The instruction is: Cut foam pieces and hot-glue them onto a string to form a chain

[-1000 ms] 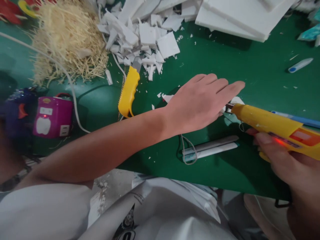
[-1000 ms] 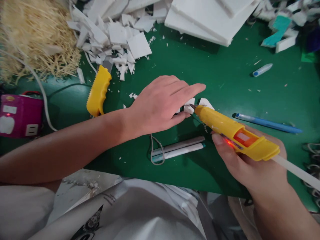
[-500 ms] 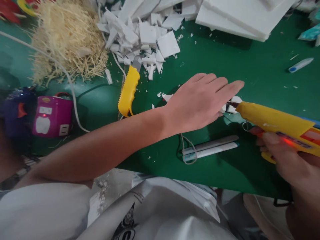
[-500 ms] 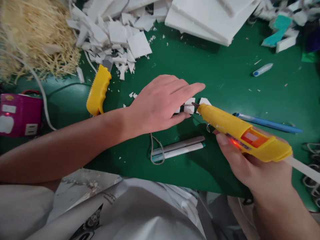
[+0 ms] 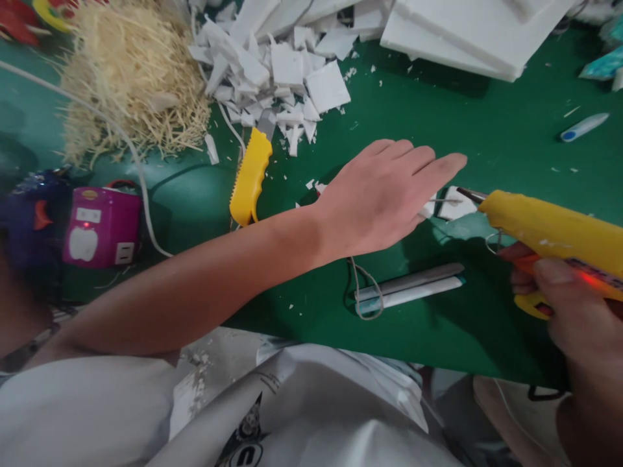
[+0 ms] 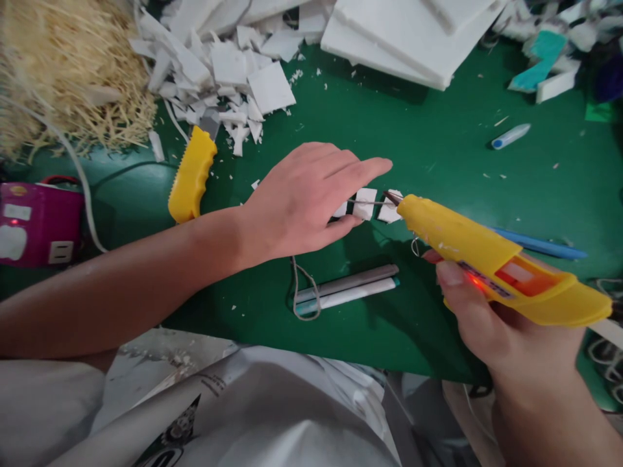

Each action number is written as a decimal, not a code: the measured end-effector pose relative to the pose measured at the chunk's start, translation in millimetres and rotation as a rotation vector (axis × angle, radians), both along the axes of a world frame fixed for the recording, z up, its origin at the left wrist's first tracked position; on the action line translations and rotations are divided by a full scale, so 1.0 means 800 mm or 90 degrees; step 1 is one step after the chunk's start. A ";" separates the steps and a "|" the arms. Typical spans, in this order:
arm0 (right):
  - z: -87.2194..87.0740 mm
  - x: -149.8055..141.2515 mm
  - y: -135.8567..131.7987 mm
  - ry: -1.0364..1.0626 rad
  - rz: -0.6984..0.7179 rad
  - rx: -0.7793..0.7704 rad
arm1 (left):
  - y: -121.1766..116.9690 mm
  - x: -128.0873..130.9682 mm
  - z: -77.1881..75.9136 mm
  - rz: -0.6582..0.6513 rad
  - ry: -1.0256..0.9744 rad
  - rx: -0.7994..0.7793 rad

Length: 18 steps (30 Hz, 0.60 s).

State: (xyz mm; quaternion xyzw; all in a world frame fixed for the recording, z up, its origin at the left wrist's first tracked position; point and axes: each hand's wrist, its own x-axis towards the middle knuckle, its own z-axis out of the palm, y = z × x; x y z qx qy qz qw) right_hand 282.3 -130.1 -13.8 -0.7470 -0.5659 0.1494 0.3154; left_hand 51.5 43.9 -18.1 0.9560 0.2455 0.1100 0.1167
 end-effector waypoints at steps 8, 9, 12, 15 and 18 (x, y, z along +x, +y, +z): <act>-0.002 0.005 0.002 0.044 -0.035 -0.004 | 0.001 0.002 0.001 0.001 -0.018 -0.043; -0.001 0.000 0.007 0.076 -0.050 -0.009 | 0.000 0.004 0.000 0.001 -0.025 -0.056; 0.013 -0.028 0.019 0.169 -0.097 -0.022 | -0.002 0.010 -0.001 0.010 -0.039 -0.103; 0.031 -0.056 0.022 0.143 -0.175 -0.004 | 0.000 0.010 -0.001 0.032 -0.051 -0.154; 0.031 -0.055 0.021 0.095 -0.171 -0.010 | 0.006 0.001 0.001 0.059 -0.089 -0.203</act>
